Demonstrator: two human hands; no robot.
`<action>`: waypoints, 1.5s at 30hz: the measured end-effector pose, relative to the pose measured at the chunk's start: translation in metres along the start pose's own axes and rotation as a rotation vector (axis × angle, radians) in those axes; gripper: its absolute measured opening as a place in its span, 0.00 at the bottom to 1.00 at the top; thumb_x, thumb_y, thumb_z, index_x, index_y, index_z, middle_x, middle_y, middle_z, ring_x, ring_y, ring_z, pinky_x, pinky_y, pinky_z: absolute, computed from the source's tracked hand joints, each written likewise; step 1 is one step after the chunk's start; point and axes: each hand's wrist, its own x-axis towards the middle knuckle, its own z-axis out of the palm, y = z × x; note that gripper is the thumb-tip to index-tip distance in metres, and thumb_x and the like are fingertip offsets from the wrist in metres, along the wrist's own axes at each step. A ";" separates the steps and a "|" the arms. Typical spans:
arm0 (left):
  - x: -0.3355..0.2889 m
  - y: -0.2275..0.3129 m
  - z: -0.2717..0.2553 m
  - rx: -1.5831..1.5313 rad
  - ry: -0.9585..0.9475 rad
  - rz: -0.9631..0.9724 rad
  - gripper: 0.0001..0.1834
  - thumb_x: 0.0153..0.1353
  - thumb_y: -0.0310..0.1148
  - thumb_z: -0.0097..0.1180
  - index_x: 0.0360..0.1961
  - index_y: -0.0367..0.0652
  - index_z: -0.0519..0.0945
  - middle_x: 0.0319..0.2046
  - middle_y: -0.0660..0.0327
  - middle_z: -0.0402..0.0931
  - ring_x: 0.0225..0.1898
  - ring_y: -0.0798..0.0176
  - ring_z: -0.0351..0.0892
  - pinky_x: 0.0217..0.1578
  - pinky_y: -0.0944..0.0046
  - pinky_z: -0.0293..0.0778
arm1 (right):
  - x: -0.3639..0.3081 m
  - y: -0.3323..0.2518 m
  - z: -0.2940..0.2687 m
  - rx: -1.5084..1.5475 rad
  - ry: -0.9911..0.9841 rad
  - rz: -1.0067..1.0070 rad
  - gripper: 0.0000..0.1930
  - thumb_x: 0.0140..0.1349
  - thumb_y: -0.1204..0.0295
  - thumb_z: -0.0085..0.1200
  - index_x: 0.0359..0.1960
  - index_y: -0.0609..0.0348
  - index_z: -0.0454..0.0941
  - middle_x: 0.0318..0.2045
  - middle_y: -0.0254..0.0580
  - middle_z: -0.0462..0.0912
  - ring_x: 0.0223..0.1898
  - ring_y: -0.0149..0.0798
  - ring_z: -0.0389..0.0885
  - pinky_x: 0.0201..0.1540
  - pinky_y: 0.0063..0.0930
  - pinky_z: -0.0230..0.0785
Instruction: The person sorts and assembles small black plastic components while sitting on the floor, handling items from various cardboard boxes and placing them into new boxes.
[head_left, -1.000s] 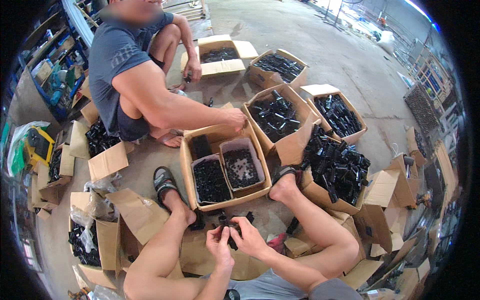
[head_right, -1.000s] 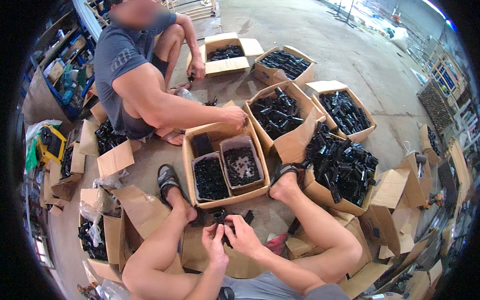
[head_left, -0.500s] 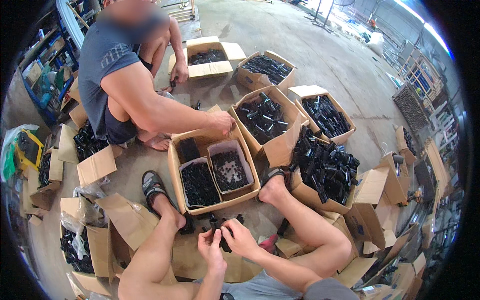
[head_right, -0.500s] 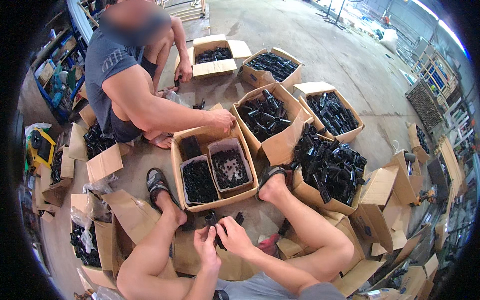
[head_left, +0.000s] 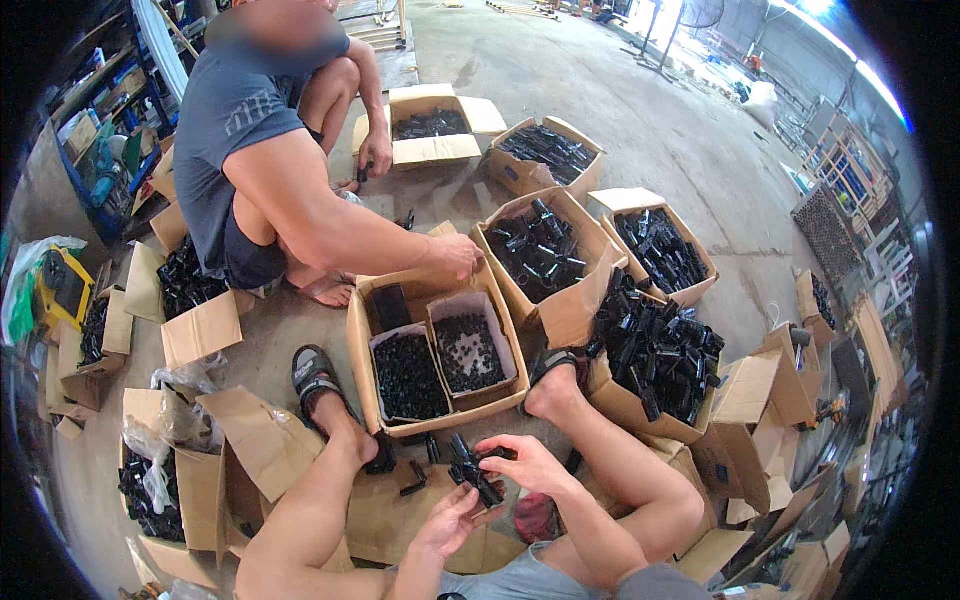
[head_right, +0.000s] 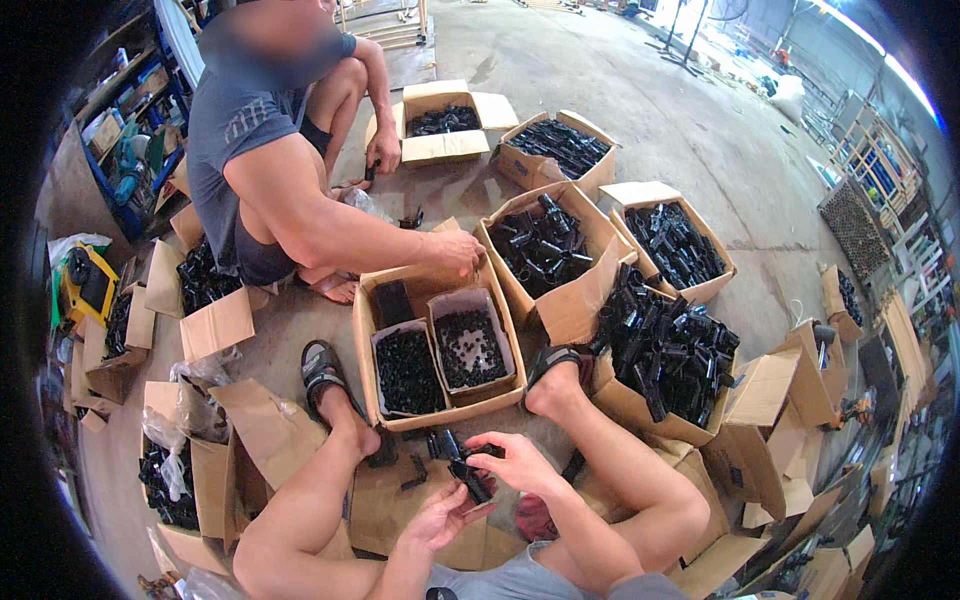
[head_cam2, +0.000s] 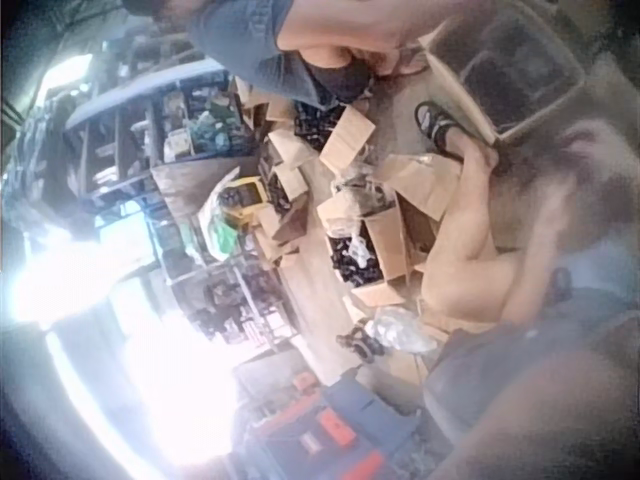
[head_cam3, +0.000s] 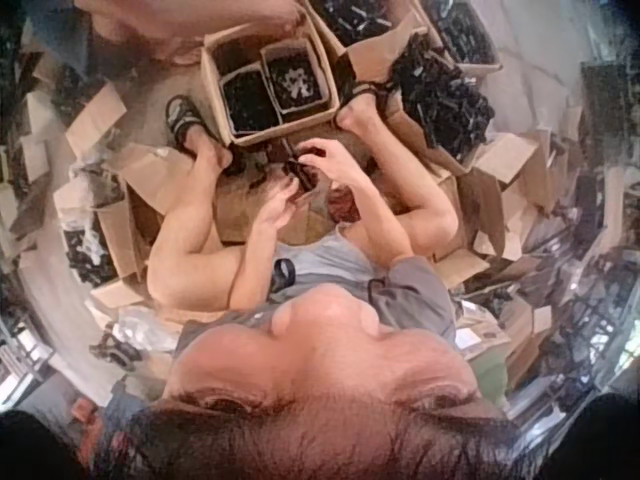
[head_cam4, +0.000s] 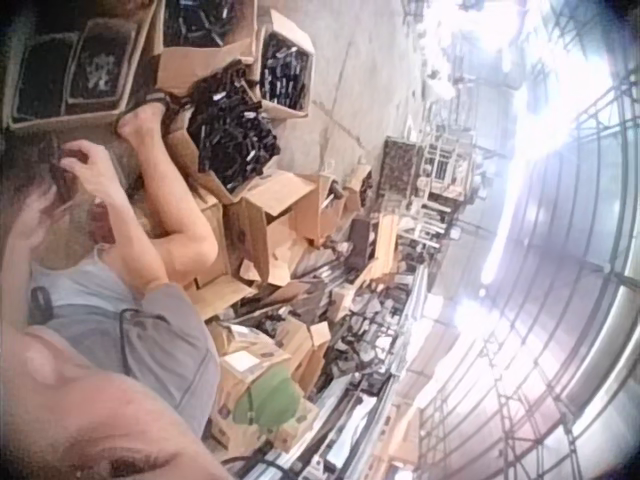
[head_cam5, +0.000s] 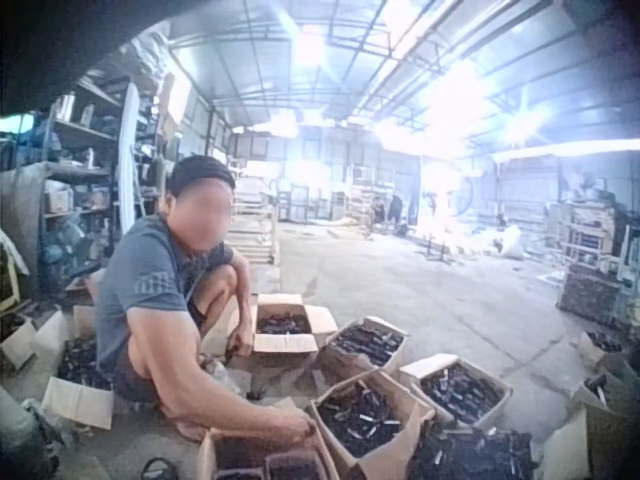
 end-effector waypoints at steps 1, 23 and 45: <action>0.003 -0.001 -0.004 0.015 -0.013 -0.013 0.22 0.71 0.33 0.56 0.64 0.42 0.71 0.60 0.57 0.76 0.62 0.58 0.75 0.65 0.46 0.72 | -0.003 -0.003 -0.004 0.026 0.001 -0.007 0.17 0.65 0.73 0.62 0.54 0.65 0.81 0.41 0.40 0.87 0.41 0.27 0.82 0.47 0.25 0.76; -0.011 0.024 0.034 0.129 0.192 0.157 0.24 0.59 0.33 0.71 0.55 0.40 0.79 0.48 0.64 0.82 0.49 0.66 0.82 0.55 0.60 0.80 | -0.003 -0.020 0.043 0.014 0.476 -0.327 0.25 0.59 0.82 0.65 0.58 0.67 0.72 0.59 0.52 0.78 0.46 0.31 0.83 0.43 0.23 0.79; -0.028 0.044 0.042 0.105 0.199 0.044 0.21 0.61 0.31 0.69 0.53 0.36 0.80 0.45 0.62 0.82 0.48 0.66 0.82 0.54 0.63 0.78 | 0.001 0.008 0.051 -0.028 0.449 -0.477 0.15 0.58 0.80 0.66 0.42 0.62 0.72 0.57 0.51 0.76 0.48 0.35 0.82 0.44 0.27 0.79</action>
